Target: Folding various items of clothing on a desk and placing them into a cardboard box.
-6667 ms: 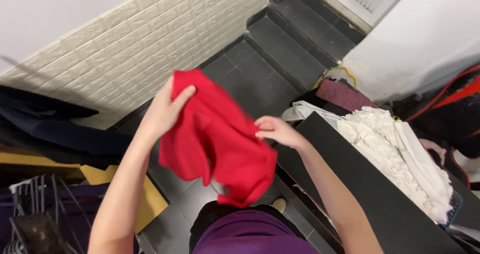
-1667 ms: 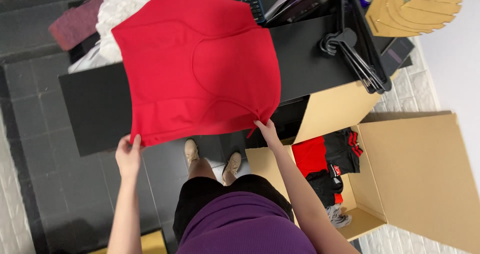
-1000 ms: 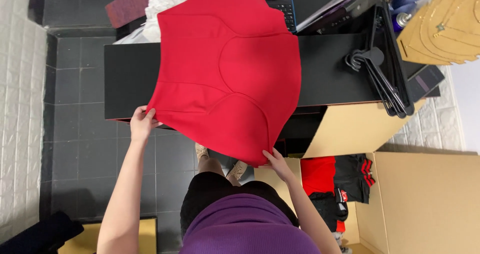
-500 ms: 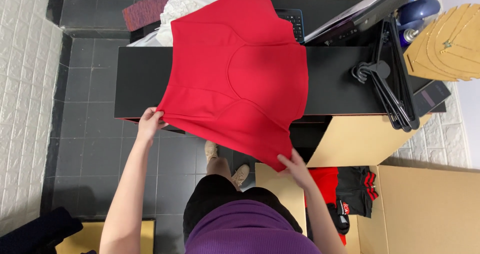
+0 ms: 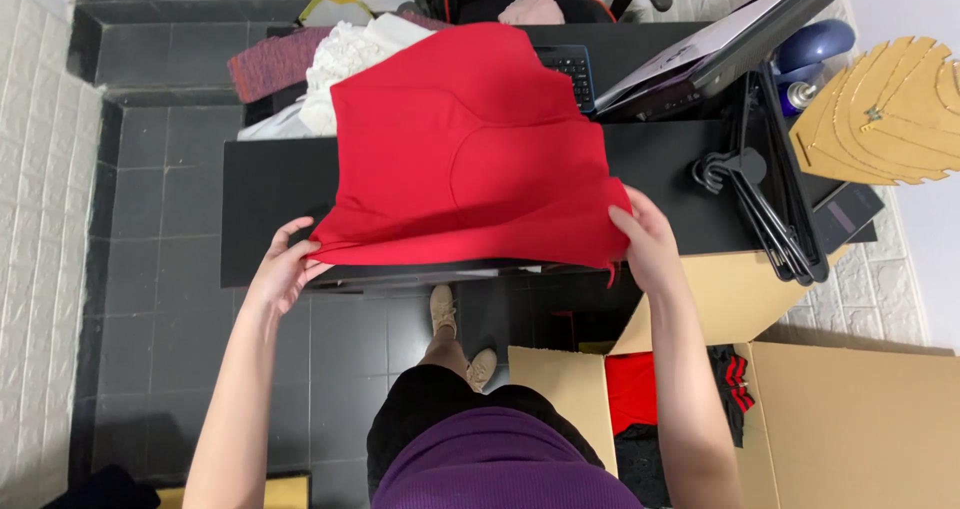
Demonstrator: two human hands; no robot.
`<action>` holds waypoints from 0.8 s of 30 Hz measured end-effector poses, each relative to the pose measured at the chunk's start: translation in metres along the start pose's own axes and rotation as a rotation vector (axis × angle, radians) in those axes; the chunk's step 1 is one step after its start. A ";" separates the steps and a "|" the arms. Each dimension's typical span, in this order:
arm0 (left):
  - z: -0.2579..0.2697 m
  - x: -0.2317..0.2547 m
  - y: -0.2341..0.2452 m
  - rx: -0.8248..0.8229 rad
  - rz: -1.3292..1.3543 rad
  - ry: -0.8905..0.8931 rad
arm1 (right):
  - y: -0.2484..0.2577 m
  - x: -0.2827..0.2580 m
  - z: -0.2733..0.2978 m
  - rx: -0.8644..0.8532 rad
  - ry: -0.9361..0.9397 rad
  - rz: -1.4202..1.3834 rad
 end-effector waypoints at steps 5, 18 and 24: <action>-0.046 -0.003 0.006 0.008 0.015 -0.055 | -0.013 0.009 -0.087 0.008 0.040 0.007; -0.057 -0.041 -0.001 0.249 -0.146 -0.300 | 0.048 0.114 -0.135 0.178 0.180 0.364; -0.024 0.009 -0.022 0.525 -1.083 -0.600 | 0.064 0.147 -0.088 0.335 0.028 0.650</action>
Point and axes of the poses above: each hand's wrist, its own z-axis away from the middle knuckle, its own y-axis out of the back of the hand, x = y × z, the point moved 8 cm from there along -z, towards the middle knuckle, and after that the axes turned 4 degrees about -z, right-handed, at the moved point
